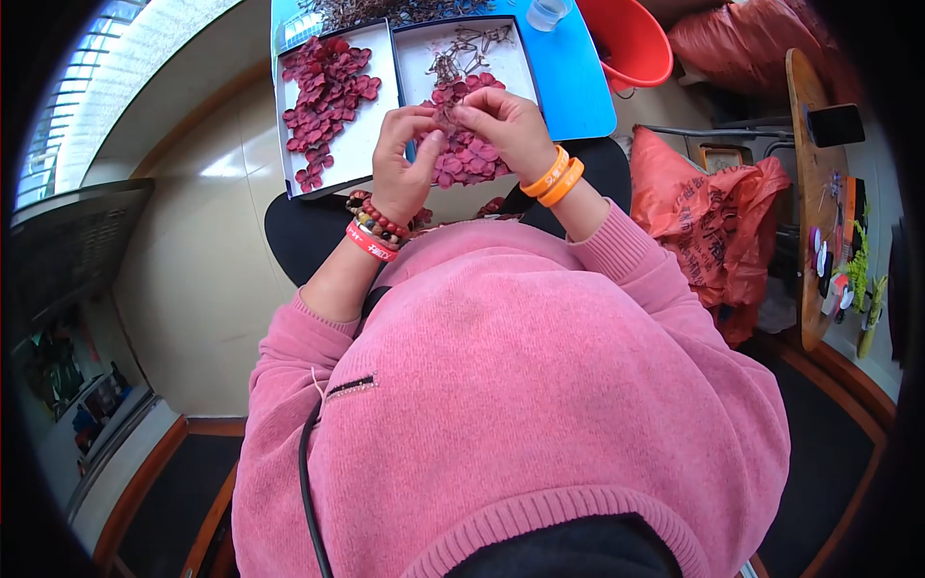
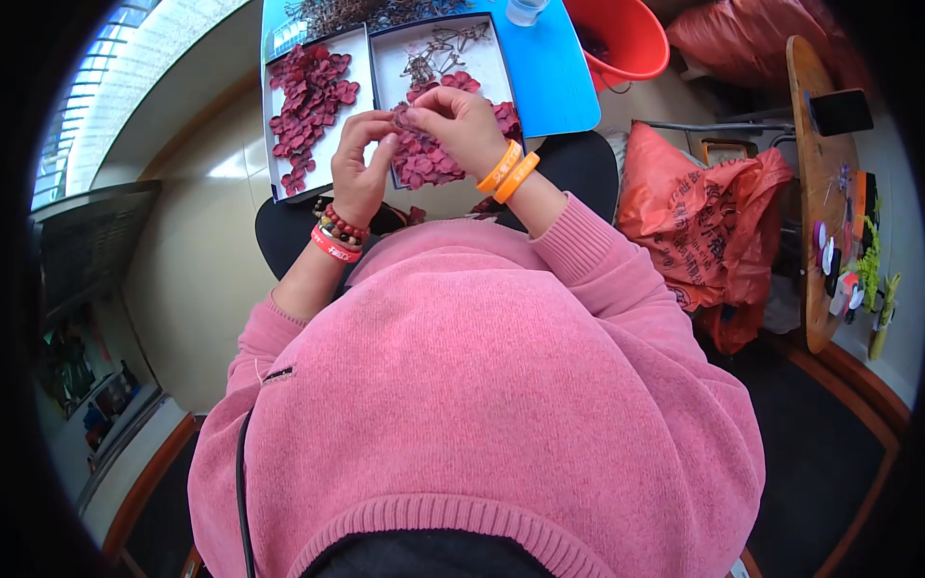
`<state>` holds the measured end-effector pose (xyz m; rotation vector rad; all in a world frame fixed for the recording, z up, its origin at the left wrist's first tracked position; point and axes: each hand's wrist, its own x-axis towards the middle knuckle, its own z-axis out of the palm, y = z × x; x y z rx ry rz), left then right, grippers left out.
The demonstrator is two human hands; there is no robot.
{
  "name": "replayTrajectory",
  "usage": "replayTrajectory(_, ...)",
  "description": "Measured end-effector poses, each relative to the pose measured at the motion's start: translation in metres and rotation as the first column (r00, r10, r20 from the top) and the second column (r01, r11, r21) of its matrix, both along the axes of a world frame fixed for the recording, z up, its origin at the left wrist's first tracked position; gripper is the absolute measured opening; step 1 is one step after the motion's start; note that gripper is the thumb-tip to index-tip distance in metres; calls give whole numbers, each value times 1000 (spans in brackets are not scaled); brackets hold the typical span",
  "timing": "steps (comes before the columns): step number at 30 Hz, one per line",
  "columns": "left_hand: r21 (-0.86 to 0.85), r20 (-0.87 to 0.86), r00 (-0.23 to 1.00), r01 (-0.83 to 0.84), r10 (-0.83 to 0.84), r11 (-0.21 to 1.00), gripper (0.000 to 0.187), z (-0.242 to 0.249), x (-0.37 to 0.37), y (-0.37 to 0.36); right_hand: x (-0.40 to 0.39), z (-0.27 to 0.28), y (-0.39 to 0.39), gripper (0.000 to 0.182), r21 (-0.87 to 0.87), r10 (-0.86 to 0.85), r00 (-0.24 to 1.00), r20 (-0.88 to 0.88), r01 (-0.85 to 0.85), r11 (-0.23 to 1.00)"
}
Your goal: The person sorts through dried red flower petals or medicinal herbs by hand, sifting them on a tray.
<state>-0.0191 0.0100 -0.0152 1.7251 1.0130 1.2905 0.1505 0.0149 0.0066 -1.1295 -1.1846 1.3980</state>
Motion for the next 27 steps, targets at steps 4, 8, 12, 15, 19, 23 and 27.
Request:
replayTrajectory(4, -171, 172, 984, 75, -45, 982, 15, 20, 2, -13, -2, 9, -24, 12, 89, 38, 999, 10, -39, 995)
replayTrajectory(8, -256, 237, 965, 169, -108, 952, 15, 16, 8, -27, 0, 9, -36, 13, -32, 3, 971, -241, -11, 999)
replayTrajectory(12, -355, 195, 969, 216, -154, 910, 12, 12, 11, -40, 7, 7, -48, 13, -44, 14, 929, -370, -32, 998)
replayTrajectory(15, -402, 223, 963, 230, -149, 886, 11, 21, 10, -41, 14, 13, -58, 12, -3, 67, 973, -220, -69, 998)
replayTrajectory(19, -308, 78, 955, 295, -285, 904, 19, 17, 1, -38, 19, 10, -70, 11, 4, 148, 976, -161, -149, 989)
replayTrajectory(23, -346, 5, 948, 301, -319, 889, 16, 5, 5, -57, 23, 2, -78, 9, -74, 214, 966, -145, -227, 971)
replayTrajectory(27, -224, -229, 938, 211, -261, 952, 13, -5, 7, -70, 24, 0, -82, 21, -289, 266, 952, -153, -301, 909)
